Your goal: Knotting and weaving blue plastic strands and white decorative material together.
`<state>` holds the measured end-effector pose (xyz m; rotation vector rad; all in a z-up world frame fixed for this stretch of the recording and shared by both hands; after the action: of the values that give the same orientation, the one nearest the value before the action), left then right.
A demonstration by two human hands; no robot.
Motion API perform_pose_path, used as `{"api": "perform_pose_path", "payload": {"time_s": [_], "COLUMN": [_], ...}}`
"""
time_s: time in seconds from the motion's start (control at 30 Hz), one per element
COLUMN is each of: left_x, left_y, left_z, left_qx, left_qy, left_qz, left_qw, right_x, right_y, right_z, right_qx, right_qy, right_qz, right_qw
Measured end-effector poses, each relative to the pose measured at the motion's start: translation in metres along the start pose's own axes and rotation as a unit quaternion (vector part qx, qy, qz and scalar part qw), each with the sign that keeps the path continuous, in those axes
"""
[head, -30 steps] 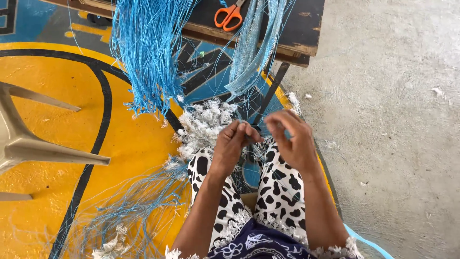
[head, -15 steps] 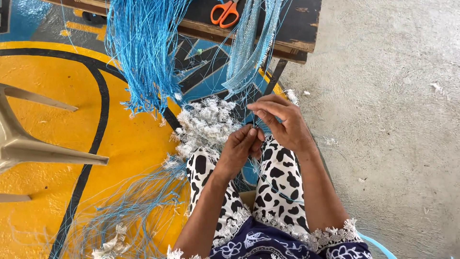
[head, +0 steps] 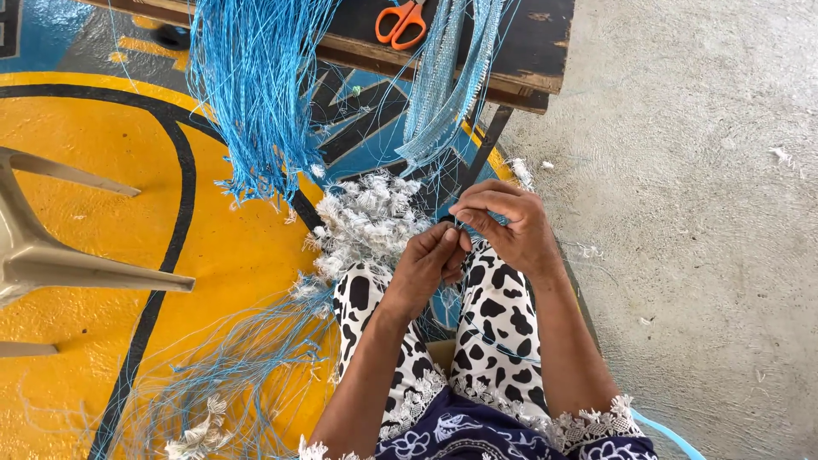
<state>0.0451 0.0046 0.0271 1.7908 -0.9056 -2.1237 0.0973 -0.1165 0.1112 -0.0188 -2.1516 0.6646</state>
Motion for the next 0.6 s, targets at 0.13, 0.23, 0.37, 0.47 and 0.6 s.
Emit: {"api": "perform_pose_path", "payload": {"time_s": [0.13,0.23,0.37,0.47,0.6], "left_x": [-0.003,-0.001,-0.002,-0.013,-0.024], "left_y": [-0.002,-0.003,-0.005,-0.001,0.018], "left_z": [-0.001,-0.003,-0.004,-0.008,-0.012], "left_qx": [-0.019,-0.009,-0.005,-0.027,-0.021], "left_qy": [0.001,-0.006,0.014,0.020,-0.010], "left_qz": [-0.013,-0.030,-0.052,-0.080,-0.071], "left_qw": [1.000,0.999,0.999,0.996,0.997], "right_x": [-0.006,-0.014,-0.034,-0.045,-0.039], "right_y": [0.000,0.004,0.001,-0.001,-0.002], "right_z": [0.003,0.005,0.012,0.022,0.030], "right_qx": [-0.019,-0.003,-0.014,-0.020,0.009], "right_qy": [0.038,0.055,0.141,0.210,0.178], "right_qz": [-0.019,-0.070,-0.225,-0.293,-0.184], "right_qw": [0.999,0.996,0.964,0.933,0.967]}}
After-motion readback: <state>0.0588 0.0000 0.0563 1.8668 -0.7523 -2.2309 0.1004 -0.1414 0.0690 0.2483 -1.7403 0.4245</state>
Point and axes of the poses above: each hand's wrist, its own z-axis away from the middle knuckle, its own y-axis out of the palm, x = y × z, the point moved 6 cm from there along -z, towards the middle knuckle, and after that the axes turned 1 degree about -y, right-handed, at the moved point
